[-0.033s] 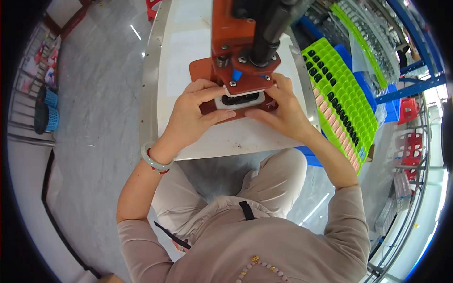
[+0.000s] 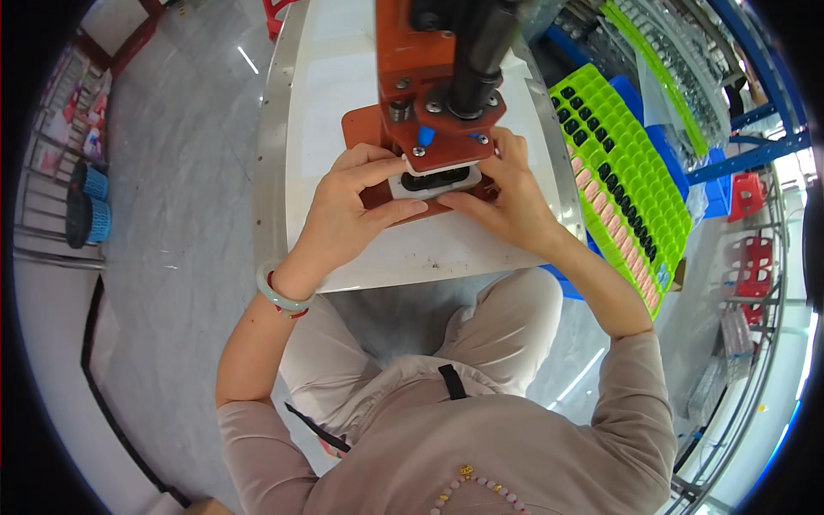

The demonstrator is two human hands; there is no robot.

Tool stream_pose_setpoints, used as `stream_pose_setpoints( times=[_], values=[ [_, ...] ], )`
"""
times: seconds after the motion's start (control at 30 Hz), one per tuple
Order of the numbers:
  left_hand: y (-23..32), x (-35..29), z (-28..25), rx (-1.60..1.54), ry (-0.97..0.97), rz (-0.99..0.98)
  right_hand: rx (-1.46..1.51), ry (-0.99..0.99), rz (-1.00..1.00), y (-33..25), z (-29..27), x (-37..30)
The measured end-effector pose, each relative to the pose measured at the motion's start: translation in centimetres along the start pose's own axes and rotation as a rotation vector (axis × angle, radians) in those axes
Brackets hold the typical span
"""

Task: The person operates a red manual press machine to assemble small black and pink plastic components. They repeatedly pick up a black piece from a green tray, place it into the press, and pull the lever to secure it. The person works at a white table in a workshop environment.

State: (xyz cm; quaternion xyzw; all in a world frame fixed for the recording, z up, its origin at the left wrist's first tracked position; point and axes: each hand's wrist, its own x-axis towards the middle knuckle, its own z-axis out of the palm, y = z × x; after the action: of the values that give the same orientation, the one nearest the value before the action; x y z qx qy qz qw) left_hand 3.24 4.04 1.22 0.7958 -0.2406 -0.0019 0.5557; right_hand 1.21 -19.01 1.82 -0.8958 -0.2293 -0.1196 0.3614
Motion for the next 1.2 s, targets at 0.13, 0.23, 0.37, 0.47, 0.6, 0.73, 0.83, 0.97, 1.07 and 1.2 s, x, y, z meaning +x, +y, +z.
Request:
stream_pose_setpoints(
  times=[0.13, 0.23, 0.37, 0.47, 0.6, 0.73, 0.83, 0.97, 1.07, 1.2],
  values=[
    [0.0, 0.2, 0.5, -0.027, 0.014, 0.000, 0.075, 0.059, 0.061, -0.2, 0.7, 0.3],
    [-0.2, 0.5, 0.3, 0.013, -0.009, 0.009, 0.235, 0.139, 0.044, 0.1, -0.1, 0.5],
    [1.3, 0.6, 1.0, 0.030, -0.011, -0.042, 0.229, 0.176, 0.041, 0.4, -3.2, -1.4],
    [1.7, 0.2, 1.0, -0.014, -0.007, -0.176, 0.021, 0.290, 0.069, 2.3, -7.9, -5.0],
    [2.4, 0.3, 1.5, -0.052, -0.003, -0.183, -0.498, 0.578, 0.485, 11.9, -12.6, -8.8],
    [1.8, 0.3, 1.5, -0.096, -0.004, -0.171, -0.837, 0.216, 0.744, 25.4, -11.4, -10.6],
    [1.8, 0.2, 1.1, -0.123, 0.005, -0.173, -0.896, 0.104, 0.727, 28.7, -9.7, -9.8],
    [1.8, 0.2, 0.6, -0.096, 0.007, -0.179, -0.838, 0.060, 0.722, 27.6, -8.7, -8.3],
    [2.3, 0.3, 0.8, -0.123, 0.003, -0.212, -0.697, 0.185, 0.826, 26.2, -9.7, -6.7],
    [2.5, 0.4, 1.1, -0.174, 0.013, -0.248, -0.494, 0.177, 1.062, 27.6, -10.6, -3.9]
  ],
)
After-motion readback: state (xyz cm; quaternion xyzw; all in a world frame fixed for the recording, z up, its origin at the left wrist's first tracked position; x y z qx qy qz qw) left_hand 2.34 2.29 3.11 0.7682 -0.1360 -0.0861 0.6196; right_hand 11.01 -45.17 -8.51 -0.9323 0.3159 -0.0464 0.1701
